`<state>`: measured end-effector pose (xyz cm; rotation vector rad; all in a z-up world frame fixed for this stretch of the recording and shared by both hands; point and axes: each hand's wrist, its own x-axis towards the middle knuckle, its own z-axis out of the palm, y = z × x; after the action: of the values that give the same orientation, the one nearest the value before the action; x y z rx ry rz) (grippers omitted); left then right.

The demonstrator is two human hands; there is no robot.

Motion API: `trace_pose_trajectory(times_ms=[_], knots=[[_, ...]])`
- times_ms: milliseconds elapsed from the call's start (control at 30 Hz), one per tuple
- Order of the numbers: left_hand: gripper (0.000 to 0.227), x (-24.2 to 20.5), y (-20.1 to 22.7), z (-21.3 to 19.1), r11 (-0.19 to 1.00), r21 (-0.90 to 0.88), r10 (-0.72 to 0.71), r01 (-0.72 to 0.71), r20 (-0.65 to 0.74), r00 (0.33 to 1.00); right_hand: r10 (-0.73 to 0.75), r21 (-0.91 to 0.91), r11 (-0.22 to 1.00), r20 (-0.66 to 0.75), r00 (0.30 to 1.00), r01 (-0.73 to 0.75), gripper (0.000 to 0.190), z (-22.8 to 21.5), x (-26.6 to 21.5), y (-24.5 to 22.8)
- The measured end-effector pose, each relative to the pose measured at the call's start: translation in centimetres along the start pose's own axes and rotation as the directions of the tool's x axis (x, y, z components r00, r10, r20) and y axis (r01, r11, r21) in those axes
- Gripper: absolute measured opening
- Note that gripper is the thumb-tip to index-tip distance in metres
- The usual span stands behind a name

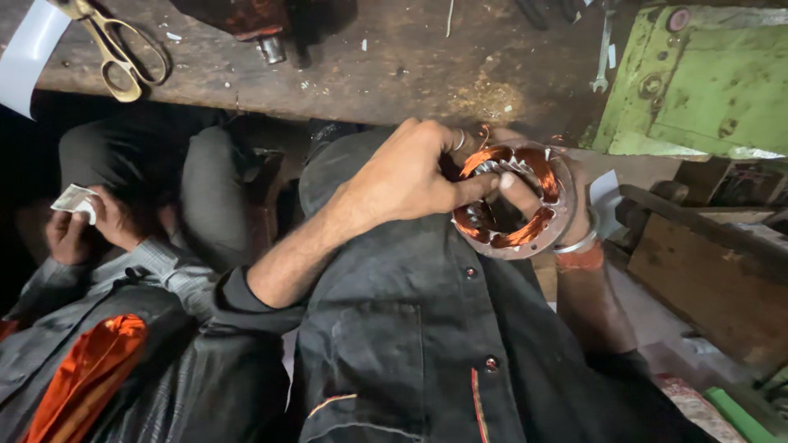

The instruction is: The person winds copper wire around a motor stator core, using both hands to insert and arrange the wire into slots. They occasionally use a small tool to push the wire into place and adjust the winding.

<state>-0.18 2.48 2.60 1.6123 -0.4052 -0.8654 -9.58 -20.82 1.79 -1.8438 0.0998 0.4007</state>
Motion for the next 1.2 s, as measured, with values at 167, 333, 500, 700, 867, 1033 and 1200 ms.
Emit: trace_pose_trajectory(times_ms=[167, 333, 500, 700, 867, 1033, 1200], knots=[[0.023, 0.0, -0.2, 0.1, 1.000, -0.003, 0.015, -0.015, 0.009, 1.000, -0.067, -0.072, 0.995, 0.017, 0.998, 0.068, 0.036, -0.1, 0.0, 0.4], [0.024, 0.1, -0.6, 0.2, 0.999, -0.023, 0.048, -0.048, -0.006, 0.999, -0.001, -0.002, 1.000, -0.017, 1.000, 0.001, 0.041, 0.2, 0.1, 0.1], [0.024, 0.0, -0.9, 0.2, 0.999, -0.006, 0.037, -0.037, -0.013, 0.999, -0.035, -0.018, 0.999, 0.006, 0.999, 0.035, 0.041, 0.4, 0.4, -0.2], [0.025, 0.1, -0.9, 0.2, 0.999, -0.040, -0.015, 0.015, 0.001, 1.000, 0.050, 0.002, 0.999, -0.027, 0.998, -0.050, 0.037, 0.8, 0.0, -0.1], [0.022, 0.1, -1.0, 0.1, 1.000, -0.025, -0.003, 0.003, -0.001, 1.000, 0.007, -0.022, 1.000, -0.064, 0.998, -0.008, 0.034, 1.0, 0.2, 0.4], [0.021, 0.1, -0.9, 0.4, 0.999, -0.040, -0.013, 0.012, -0.018, 1.000, -0.217, -0.379, 0.900, 0.041, 0.975, 0.216, 0.033, 0.2, -0.1, 1.2], [0.018, 0.3, -0.5, -0.6, 0.996, -0.084, 0.034, -0.041, -0.082, 0.996, -0.111, 0.317, 0.944, 0.043, 0.993, 0.092, 0.049, -0.5, 1.2, 3.8]])
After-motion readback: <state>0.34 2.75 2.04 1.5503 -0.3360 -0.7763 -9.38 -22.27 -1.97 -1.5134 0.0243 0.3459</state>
